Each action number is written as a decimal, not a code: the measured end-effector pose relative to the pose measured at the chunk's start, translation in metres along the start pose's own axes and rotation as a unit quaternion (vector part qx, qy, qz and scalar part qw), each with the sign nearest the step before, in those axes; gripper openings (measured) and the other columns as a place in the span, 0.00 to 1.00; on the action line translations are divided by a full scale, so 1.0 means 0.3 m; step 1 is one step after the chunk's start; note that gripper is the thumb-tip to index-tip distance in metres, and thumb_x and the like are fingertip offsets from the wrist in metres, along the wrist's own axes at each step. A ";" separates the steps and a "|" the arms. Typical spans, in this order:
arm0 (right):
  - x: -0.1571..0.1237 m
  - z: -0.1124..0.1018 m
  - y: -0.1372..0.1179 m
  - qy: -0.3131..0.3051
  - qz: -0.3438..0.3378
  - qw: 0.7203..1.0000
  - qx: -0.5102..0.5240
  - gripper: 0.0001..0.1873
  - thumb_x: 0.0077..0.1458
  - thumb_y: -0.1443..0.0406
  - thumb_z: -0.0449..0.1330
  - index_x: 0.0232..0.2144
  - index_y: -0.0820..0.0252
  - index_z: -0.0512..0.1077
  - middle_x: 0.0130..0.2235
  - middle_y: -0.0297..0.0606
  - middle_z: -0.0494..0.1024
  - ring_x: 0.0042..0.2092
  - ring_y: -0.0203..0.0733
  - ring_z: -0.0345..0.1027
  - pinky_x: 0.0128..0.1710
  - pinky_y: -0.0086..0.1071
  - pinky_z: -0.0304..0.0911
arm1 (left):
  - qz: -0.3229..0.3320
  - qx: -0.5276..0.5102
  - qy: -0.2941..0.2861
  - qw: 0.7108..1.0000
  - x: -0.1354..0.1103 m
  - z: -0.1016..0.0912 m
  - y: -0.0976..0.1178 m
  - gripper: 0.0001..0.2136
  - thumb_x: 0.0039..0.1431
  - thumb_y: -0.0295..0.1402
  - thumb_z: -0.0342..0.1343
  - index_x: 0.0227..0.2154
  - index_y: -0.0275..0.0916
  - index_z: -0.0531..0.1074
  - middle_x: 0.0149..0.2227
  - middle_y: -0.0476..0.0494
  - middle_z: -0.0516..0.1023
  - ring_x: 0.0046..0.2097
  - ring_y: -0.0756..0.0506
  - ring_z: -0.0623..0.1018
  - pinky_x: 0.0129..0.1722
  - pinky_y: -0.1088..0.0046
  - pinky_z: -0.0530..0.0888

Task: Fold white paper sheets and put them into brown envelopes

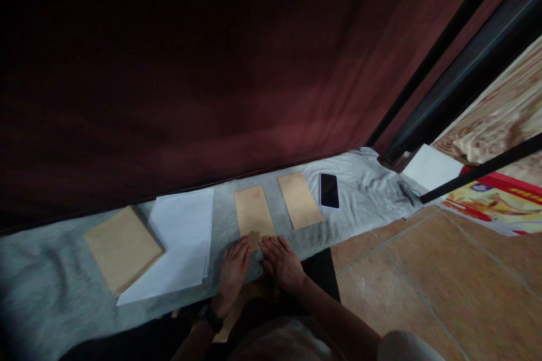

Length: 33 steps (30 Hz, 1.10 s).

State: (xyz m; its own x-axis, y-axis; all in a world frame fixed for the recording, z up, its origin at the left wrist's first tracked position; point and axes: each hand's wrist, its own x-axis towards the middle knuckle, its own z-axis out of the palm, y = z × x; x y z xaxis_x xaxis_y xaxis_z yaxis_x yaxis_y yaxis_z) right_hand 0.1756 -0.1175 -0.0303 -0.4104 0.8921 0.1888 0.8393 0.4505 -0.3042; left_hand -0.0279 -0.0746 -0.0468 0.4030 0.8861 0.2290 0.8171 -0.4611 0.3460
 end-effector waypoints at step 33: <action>0.190 0.080 0.036 0.078 0.056 0.995 -0.036 0.29 0.70 0.60 0.47 0.68 0.66 0.56 0.67 0.49 0.63 0.68 0.49 0.54 0.67 0.49 0.51 | 0.119 0.076 0.095 0.985 -0.118 0.033 0.027 0.28 0.68 0.27 0.45 0.70 0.32 0.50 0.66 0.33 0.66 0.66 0.38 0.67 0.62 0.57 0.69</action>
State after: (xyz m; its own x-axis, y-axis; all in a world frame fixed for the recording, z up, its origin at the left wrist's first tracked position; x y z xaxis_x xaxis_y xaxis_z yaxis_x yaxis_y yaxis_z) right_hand 0.1527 -0.0610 -0.0451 -0.2564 0.9182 0.3018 0.9026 0.3391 -0.2651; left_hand -0.0316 -0.1092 -0.0611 0.5176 0.7222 0.4588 0.7675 -0.6289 0.1241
